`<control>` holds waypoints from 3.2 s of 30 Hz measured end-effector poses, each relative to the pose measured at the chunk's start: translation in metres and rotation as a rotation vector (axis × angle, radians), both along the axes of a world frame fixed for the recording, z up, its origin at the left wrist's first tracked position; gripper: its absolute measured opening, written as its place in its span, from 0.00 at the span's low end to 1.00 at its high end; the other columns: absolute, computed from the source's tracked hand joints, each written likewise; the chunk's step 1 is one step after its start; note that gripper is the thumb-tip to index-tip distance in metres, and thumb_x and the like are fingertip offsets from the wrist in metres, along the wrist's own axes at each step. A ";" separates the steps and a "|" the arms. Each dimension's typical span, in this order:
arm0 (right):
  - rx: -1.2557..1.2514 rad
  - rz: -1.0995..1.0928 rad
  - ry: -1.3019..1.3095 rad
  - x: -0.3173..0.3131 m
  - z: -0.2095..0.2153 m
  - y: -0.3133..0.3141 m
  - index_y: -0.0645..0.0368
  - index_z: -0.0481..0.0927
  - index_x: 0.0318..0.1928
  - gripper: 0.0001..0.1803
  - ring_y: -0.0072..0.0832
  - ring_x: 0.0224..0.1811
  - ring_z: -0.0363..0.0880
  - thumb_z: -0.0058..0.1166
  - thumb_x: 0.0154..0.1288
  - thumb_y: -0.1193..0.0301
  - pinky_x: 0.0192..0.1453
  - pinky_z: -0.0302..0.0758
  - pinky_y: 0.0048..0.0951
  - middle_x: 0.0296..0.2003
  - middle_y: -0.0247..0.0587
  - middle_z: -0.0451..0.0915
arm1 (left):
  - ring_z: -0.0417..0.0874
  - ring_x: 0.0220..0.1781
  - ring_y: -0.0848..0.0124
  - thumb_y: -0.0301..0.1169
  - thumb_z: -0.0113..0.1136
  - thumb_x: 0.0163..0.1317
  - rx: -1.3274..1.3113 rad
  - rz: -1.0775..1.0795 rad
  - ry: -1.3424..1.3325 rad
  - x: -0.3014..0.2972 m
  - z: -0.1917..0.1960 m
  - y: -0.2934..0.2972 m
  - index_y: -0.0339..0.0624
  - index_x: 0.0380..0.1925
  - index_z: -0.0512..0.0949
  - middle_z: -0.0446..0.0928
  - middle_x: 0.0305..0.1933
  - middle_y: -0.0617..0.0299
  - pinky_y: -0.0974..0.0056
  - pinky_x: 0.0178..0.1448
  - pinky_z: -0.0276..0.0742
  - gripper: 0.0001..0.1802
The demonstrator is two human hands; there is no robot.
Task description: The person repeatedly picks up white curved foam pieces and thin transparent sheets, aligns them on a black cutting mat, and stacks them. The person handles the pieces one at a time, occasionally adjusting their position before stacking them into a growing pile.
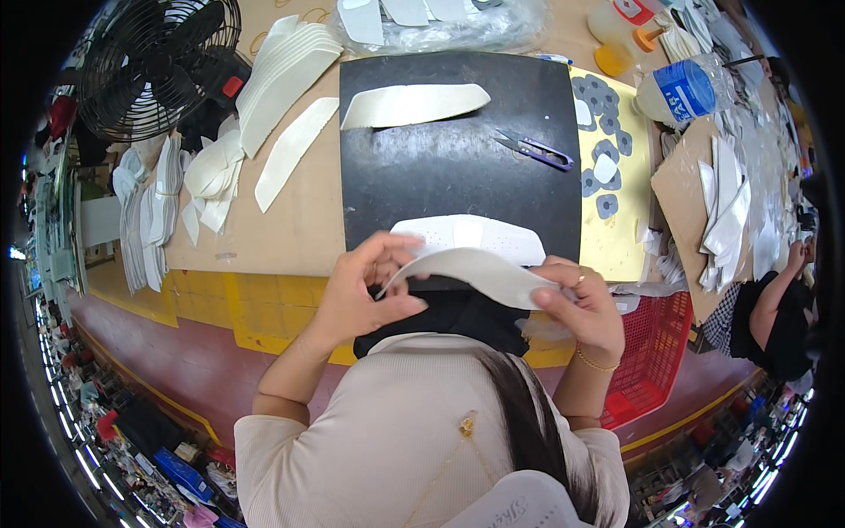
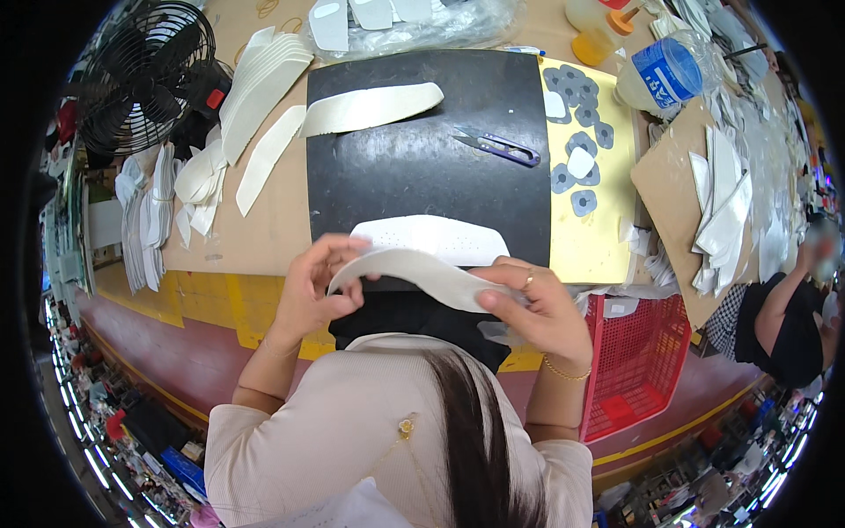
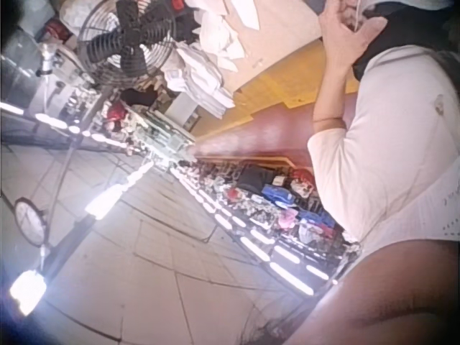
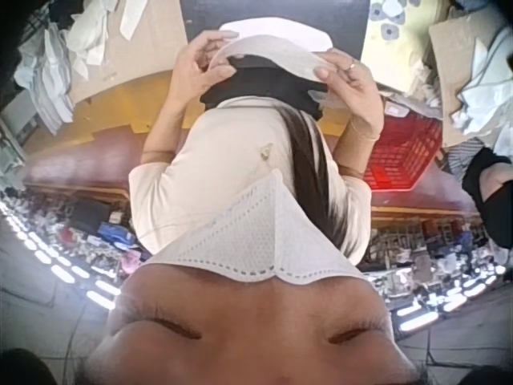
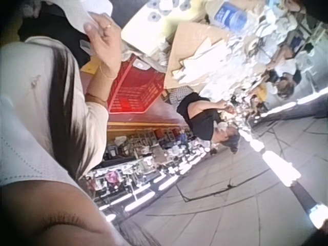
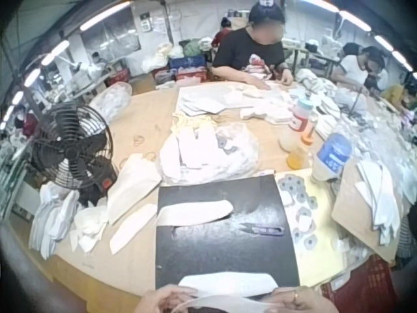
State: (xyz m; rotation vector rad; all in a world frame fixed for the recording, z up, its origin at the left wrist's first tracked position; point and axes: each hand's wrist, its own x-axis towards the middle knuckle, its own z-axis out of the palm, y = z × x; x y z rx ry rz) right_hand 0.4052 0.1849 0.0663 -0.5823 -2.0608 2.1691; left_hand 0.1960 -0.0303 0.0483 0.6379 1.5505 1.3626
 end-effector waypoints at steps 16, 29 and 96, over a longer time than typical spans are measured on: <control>0.348 -0.355 -0.454 -0.015 -0.039 -0.008 0.66 0.83 0.34 0.13 0.17 0.23 0.74 0.64 0.63 0.67 0.29 0.70 0.23 0.20 0.37 0.80 | 0.73 0.15 0.80 0.36 0.66 0.63 -0.461 0.054 0.220 -0.019 -0.014 0.011 0.34 0.26 0.81 0.77 0.17 0.62 0.74 0.21 0.67 0.15; 0.497 -0.332 -0.508 -0.022 -0.033 -0.010 0.67 0.81 0.33 0.13 0.24 0.20 0.73 0.64 0.62 0.67 0.29 0.70 0.27 0.20 0.44 0.78 | 0.75 0.15 0.76 0.36 0.68 0.61 -0.446 0.032 0.413 -0.020 -0.021 0.012 0.33 0.22 0.78 0.75 0.14 0.59 0.71 0.23 0.68 0.17; 0.475 -1.445 -0.024 0.153 0.005 0.138 0.57 0.74 0.38 0.16 0.14 0.18 0.63 0.65 0.64 0.60 0.19 0.59 0.16 0.31 0.37 0.78 | 0.80 0.54 0.64 0.32 0.63 0.63 0.083 0.404 1.071 -0.141 -0.003 0.096 0.37 0.54 0.78 0.76 0.57 0.52 0.62 0.54 0.76 0.20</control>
